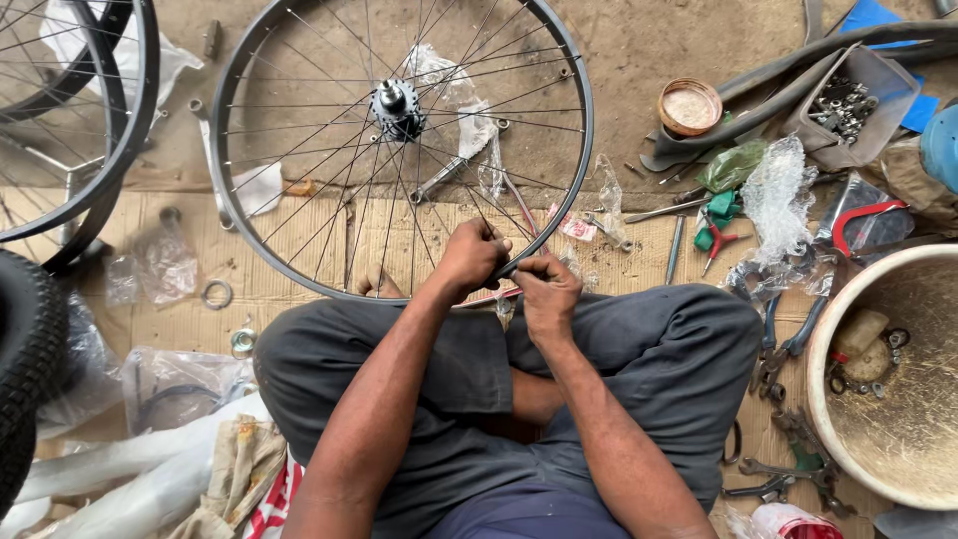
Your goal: The person sits on the floor and uses a spoke wrench to tighten and loosen the nipples on a bicycle wheel. They repeatedly rotate the wheel to check for wobbles and adjust the tension of the spokes to true the rim.
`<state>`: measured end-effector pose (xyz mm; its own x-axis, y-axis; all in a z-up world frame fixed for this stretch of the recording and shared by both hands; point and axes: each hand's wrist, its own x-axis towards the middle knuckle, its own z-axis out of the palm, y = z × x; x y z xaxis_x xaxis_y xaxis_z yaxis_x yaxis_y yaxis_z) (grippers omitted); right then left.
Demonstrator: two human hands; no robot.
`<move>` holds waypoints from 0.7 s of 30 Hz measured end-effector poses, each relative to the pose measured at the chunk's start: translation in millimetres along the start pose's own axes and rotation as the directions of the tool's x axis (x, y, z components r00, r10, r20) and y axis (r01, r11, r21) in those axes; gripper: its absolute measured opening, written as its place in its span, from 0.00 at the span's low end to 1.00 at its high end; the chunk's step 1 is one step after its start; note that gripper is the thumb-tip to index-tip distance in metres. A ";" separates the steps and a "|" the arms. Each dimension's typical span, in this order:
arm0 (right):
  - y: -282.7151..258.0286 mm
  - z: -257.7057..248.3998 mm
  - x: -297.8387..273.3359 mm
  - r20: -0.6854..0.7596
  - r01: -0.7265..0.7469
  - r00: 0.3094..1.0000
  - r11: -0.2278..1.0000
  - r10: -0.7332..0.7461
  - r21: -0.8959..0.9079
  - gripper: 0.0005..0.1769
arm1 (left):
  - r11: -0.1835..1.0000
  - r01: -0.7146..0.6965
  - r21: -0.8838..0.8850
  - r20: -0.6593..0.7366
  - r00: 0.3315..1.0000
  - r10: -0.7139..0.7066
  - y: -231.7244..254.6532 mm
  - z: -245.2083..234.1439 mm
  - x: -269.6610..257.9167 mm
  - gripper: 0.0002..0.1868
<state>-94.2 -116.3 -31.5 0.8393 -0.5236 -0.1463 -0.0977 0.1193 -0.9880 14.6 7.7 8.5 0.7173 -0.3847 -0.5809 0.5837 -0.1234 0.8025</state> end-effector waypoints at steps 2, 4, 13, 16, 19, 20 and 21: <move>1.6 2.4 -3.2 0.000 0.016 1.000 0.999 -0.016 -0.034 0.08 | 1.000 0.014 0.019 -0.028 1.000 -0.013 5.5 4.0 -2.4 0.09; 1.6 4.7 -7.1 0.025 0.024 0.999 1.000 -0.023 -0.003 0.08 | 0.999 0.007 0.031 -0.013 1.000 -0.007 10.4 3.5 -4.7 0.10; -17.9 2.4 -1.5 0.046 0.044 0.998 0.999 -0.044 0.012 0.09 | 1.000 -0.005 0.018 0.021 1.000 0.005 23.9 1.6 -10.6 0.10; -20.7 1.8 0.3 0.023 0.043 0.999 0.997 -0.042 -0.057 0.09 | 1.000 -0.024 0.011 -0.009 1.000 0.024 21.5 3.7 -11.0 0.09; -23.4 5.3 -1.8 -0.019 0.037 0.999 0.995 -0.039 -0.095 0.11 | 1.000 -0.022 -0.005 -0.008 1.000 0.022 18.4 5.8 -9.7 0.08; -25.5 6.1 -3.2 0.001 0.029 1.000 0.995 -0.029 -0.092 0.09 | 1.000 -0.020 -0.013 -0.004 1.000 0.020 18.8 5.0 -9.0 0.08; -27.9 5.9 -5.7 0.022 0.021 1.000 0.996 -0.019 -0.089 0.07 | 1.000 -0.021 -0.013 0.003 1.000 0.021 19.2 4.2 -8.7 0.08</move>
<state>-93.1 -111.6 -2.8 0.8525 -0.5073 -0.1259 -0.1270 0.0325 -0.9914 18.0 4.8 29.5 0.7283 -0.3903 -0.5633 0.5734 -0.1031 0.8128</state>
